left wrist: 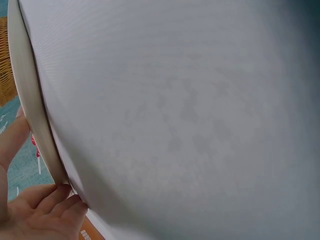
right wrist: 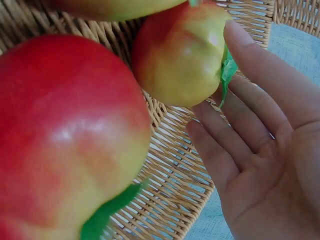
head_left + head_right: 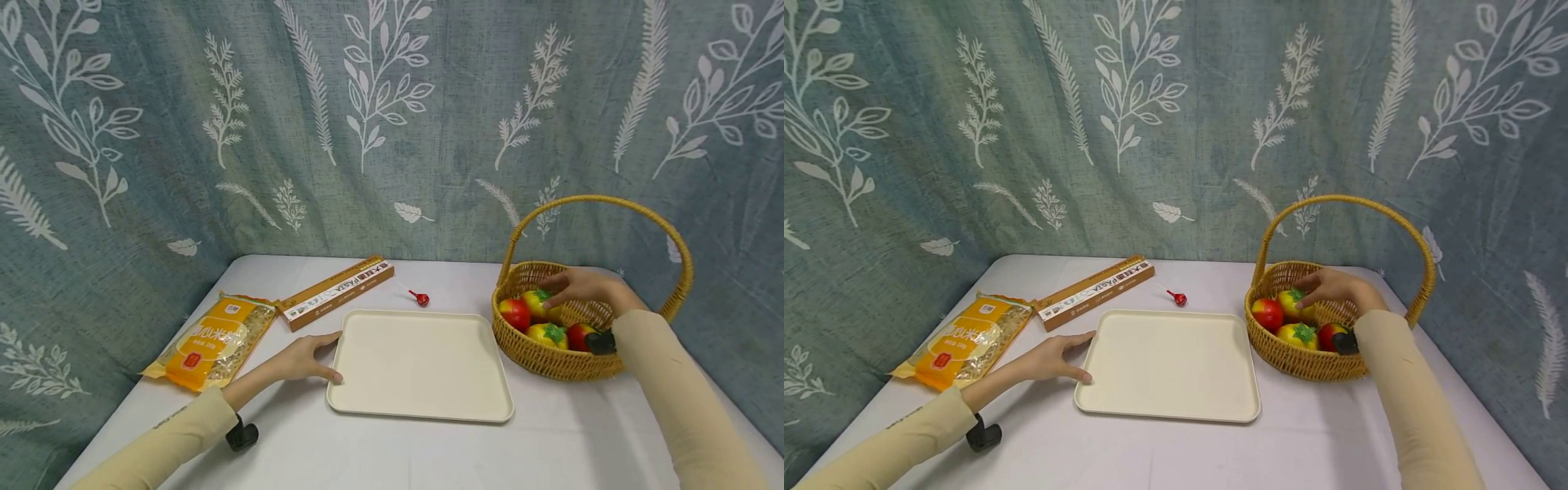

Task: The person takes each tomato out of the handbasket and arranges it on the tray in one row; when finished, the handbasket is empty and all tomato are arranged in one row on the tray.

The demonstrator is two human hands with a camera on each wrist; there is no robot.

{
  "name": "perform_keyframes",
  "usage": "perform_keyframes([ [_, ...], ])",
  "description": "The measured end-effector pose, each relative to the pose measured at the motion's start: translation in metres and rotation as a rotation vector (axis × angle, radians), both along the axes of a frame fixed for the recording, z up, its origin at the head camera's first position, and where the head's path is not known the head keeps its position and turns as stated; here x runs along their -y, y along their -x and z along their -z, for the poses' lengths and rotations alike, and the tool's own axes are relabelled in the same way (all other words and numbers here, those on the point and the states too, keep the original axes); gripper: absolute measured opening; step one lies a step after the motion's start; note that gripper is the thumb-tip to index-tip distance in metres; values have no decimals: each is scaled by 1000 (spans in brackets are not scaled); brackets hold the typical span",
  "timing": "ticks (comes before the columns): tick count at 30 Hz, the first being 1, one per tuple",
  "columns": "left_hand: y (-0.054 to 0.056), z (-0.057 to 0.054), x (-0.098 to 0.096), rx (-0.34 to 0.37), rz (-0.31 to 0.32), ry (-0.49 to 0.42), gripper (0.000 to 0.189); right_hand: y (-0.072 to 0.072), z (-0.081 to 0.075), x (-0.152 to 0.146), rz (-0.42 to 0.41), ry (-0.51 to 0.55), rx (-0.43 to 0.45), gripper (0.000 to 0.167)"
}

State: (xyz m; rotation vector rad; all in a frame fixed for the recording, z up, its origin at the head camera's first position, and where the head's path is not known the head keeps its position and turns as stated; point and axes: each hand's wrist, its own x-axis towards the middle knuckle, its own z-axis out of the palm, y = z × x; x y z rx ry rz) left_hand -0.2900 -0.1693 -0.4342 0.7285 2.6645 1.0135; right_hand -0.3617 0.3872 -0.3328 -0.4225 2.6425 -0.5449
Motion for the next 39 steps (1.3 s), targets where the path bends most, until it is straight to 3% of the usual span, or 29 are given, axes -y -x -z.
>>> perform_keyframes([
  [14, 0, -1, 0, -1, 11, -3, 96, 6, 5, 2, -2, -39, 38, 80],
  [25, 1, 0, 2, 5, 22, 10, 96, 7, 4, 3, -31, -83, -4, 79],
  [30, 1, 0, 1, -1, 26, 13, 95, 4, -3, 1, -18, -145, -56, 82],
  [39, 1, 0, 2, -7, 14, 23, 95, -13, -24, 2, -19, -44, -74, 79],
])
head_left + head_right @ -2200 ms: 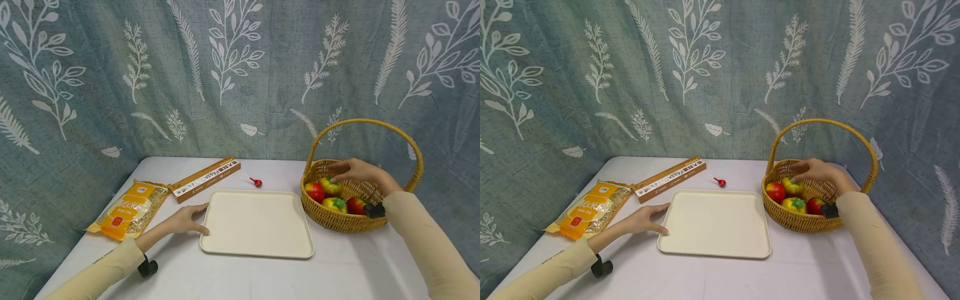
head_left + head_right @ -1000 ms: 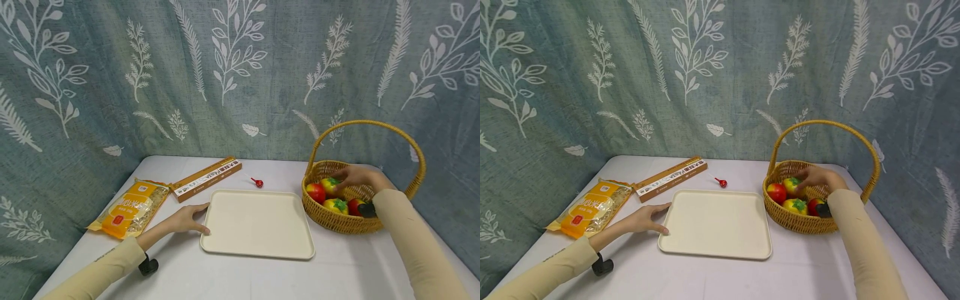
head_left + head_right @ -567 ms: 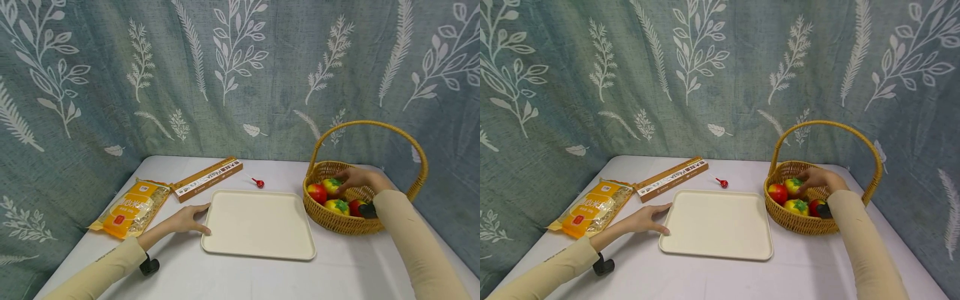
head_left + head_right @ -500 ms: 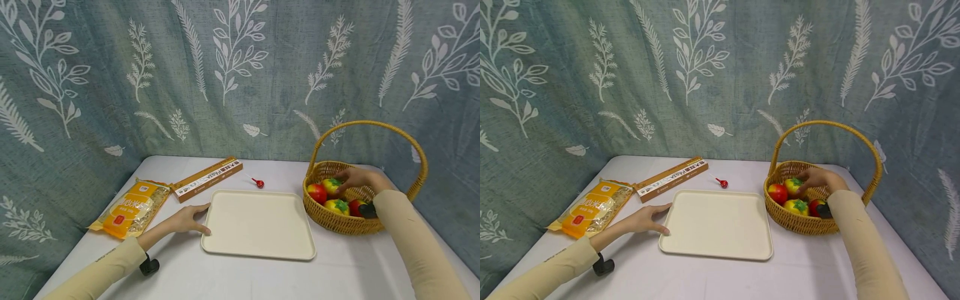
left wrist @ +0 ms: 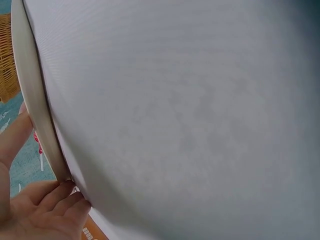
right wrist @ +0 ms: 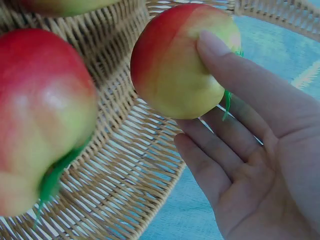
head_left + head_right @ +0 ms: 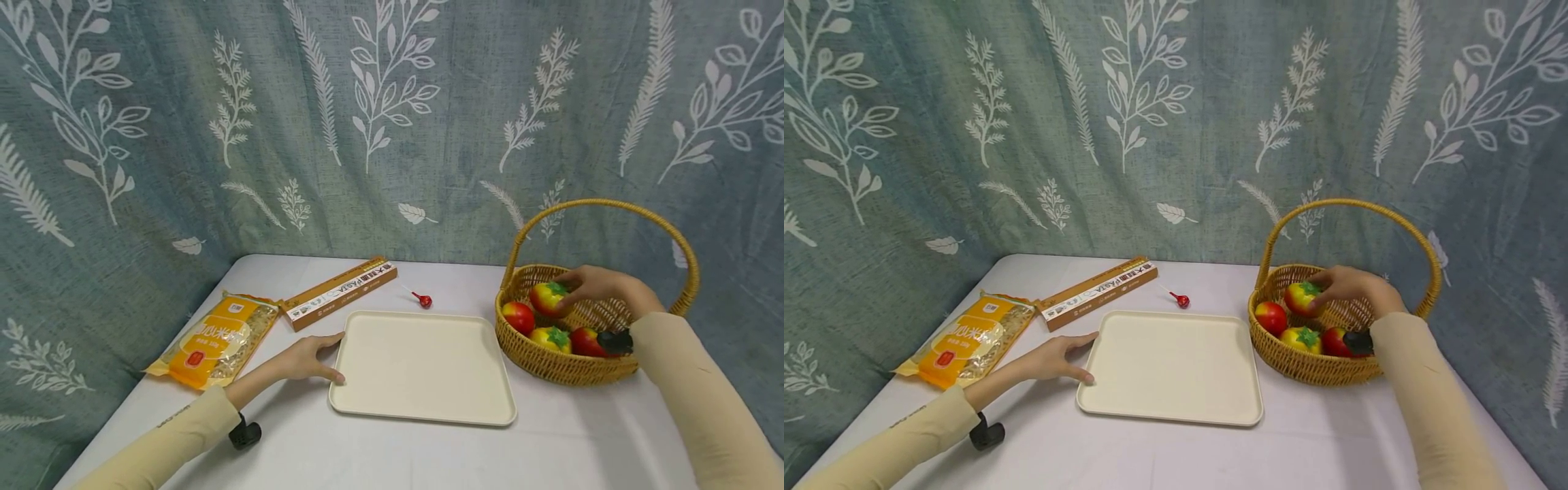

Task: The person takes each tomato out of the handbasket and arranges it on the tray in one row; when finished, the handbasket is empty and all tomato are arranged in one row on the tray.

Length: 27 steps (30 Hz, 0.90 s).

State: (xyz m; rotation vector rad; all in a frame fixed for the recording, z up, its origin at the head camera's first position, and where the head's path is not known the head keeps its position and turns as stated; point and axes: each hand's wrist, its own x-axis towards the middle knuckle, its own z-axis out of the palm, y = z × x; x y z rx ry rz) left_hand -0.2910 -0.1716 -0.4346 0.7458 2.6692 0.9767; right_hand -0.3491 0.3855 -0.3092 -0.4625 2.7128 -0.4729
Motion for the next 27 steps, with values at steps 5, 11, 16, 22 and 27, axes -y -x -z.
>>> perform_keyframes([
  [5, 0, 1, 1, 1, 4, 4, 95, -5, -4, 0, -1, 10, -21, 80],
  [11, 2, 1, 1, 5, 14, 4, 95, -15, -8, -1, -13, -24, -92, 81],
  [16, 3, -2, 1, 22, 32, 4, 95, -25, -11, -1, 0, -40, -168, 82],
  [22, 4, -5, 4, 44, 63, 14, 97, -38, -18, 4, 13, -32, -261, 84],
  [27, 6, -4, 7, 61, 81, 13, 97, -49, -21, 12, 42, -3, -308, 85],
])
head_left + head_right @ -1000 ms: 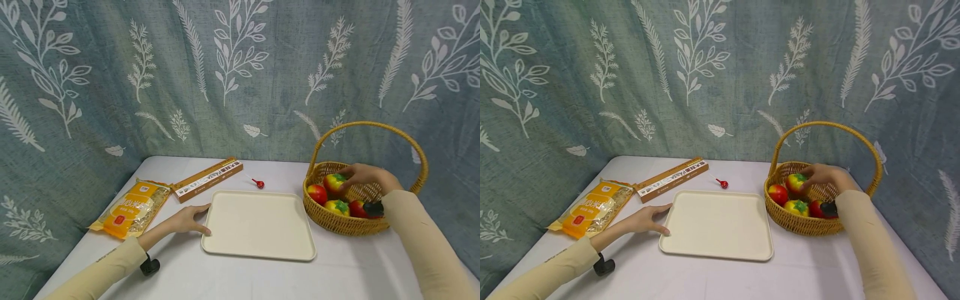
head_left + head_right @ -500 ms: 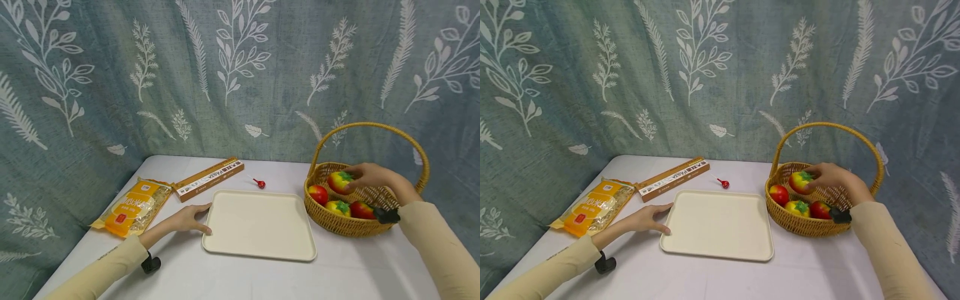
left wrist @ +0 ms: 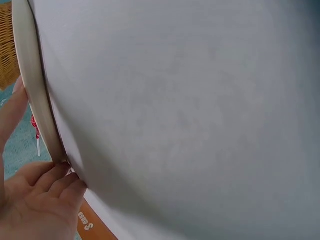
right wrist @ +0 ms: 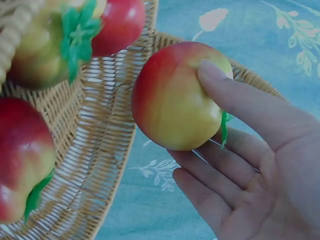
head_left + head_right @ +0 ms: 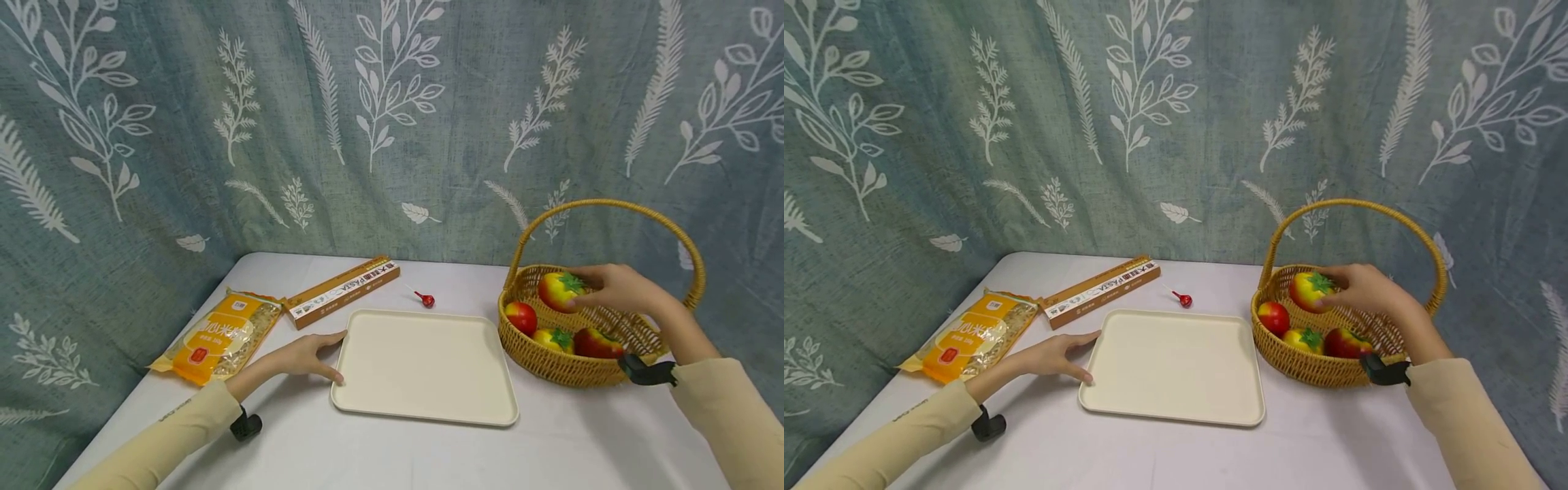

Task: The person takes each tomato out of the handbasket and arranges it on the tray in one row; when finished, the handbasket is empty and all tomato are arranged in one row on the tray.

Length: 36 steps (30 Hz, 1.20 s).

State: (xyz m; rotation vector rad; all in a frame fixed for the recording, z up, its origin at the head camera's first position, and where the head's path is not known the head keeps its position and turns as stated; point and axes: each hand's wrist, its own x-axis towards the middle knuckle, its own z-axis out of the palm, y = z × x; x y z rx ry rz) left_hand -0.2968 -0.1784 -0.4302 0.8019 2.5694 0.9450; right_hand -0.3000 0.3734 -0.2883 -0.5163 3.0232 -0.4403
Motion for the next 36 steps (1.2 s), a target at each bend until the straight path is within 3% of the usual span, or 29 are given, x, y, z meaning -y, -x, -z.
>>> perform_keyframes([
  [12, 4, 2, 2, 5, 28, -7, 96, -33, -3, 26, 52, 92, -58, 87],
  [20, 5, 2, 3, 25, 37, -14, 95, -47, -3, 55, 4, 157, -142, 81],
  [28, 6, 3, 6, 46, 66, -27, 93, -51, 1, 78, -51, 218, -174, 74],
  [36, 5, 0, 6, 51, 55, -29, 93, -47, 11, 99, -75, 261, -178, 75],
])
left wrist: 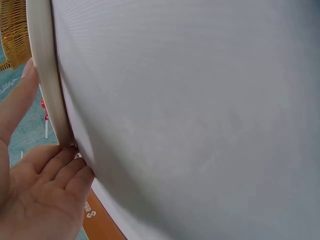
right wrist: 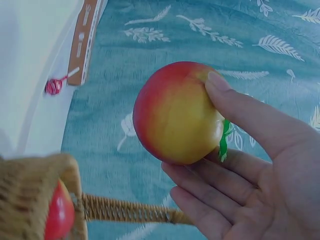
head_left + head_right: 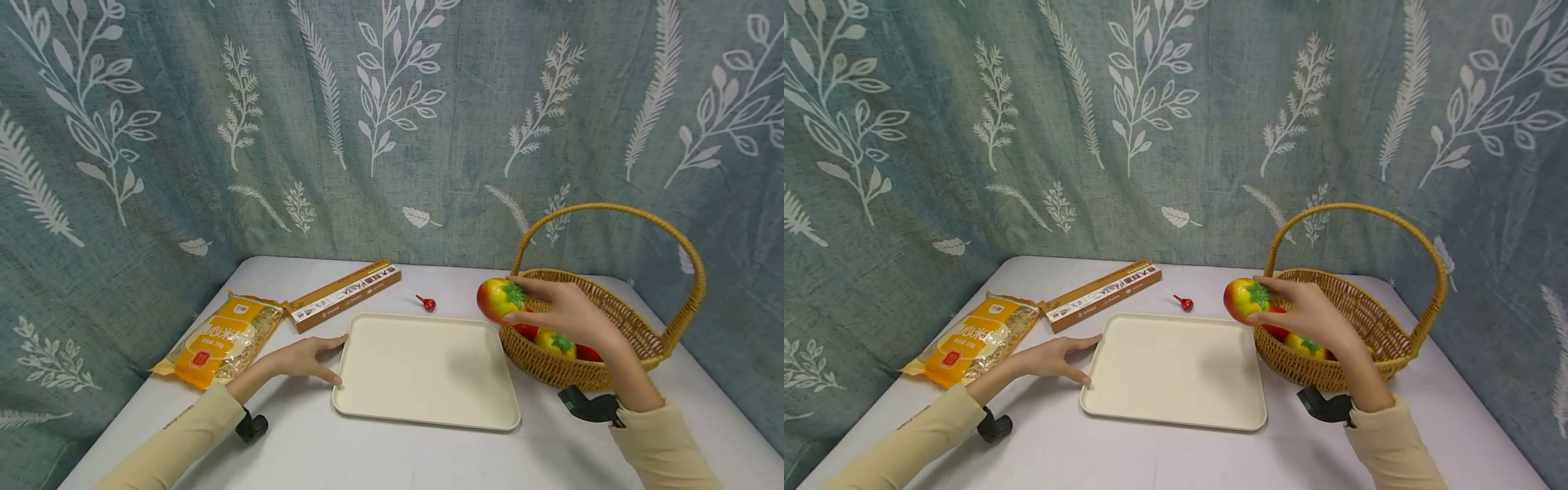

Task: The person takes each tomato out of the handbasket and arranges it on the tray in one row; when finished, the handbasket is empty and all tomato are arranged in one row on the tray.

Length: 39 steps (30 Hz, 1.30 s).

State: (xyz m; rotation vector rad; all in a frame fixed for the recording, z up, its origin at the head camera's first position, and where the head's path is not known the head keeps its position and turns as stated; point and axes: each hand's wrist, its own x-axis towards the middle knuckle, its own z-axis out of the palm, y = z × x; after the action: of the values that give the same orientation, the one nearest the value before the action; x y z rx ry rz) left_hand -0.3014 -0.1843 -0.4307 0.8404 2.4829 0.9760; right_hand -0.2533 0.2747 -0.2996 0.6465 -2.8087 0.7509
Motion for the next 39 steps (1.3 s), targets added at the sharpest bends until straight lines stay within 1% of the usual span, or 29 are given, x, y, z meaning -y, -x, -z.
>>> perform_keyframes([
  [4, -1, -1, -1, 4, -6, -2, 93, 5, 7, 12, -18, 0, -4, 73],
  [8, -1, -1, -1, -12, -7, 8, 93, 11, 16, 23, -42, 13, -2, 72],
  [12, -1, -1, -1, -28, -3, 14, 93, 14, 22, 33, -84, 60, 22, 74],
  [16, -1, -1, -1, -27, -1, 14, 93, 17, 26, 44, -128, 91, 38, 73],
  [23, 1, 2, -1, -21, -5, 13, 94, 23, 35, 64, -186, 111, 43, 71],
  [28, 0, 2, -1, -21, -3, 6, 93, 28, 43, 79, -228, 115, 75, 71],
  [33, 0, 1, -1, -25, -4, 15, 93, 32, 50, 90, -259, 128, 87, 68],
  [39, -1, -1, -2, -26, -8, 25, 93, 33, 54, 102, -278, 157, 110, 68],
])
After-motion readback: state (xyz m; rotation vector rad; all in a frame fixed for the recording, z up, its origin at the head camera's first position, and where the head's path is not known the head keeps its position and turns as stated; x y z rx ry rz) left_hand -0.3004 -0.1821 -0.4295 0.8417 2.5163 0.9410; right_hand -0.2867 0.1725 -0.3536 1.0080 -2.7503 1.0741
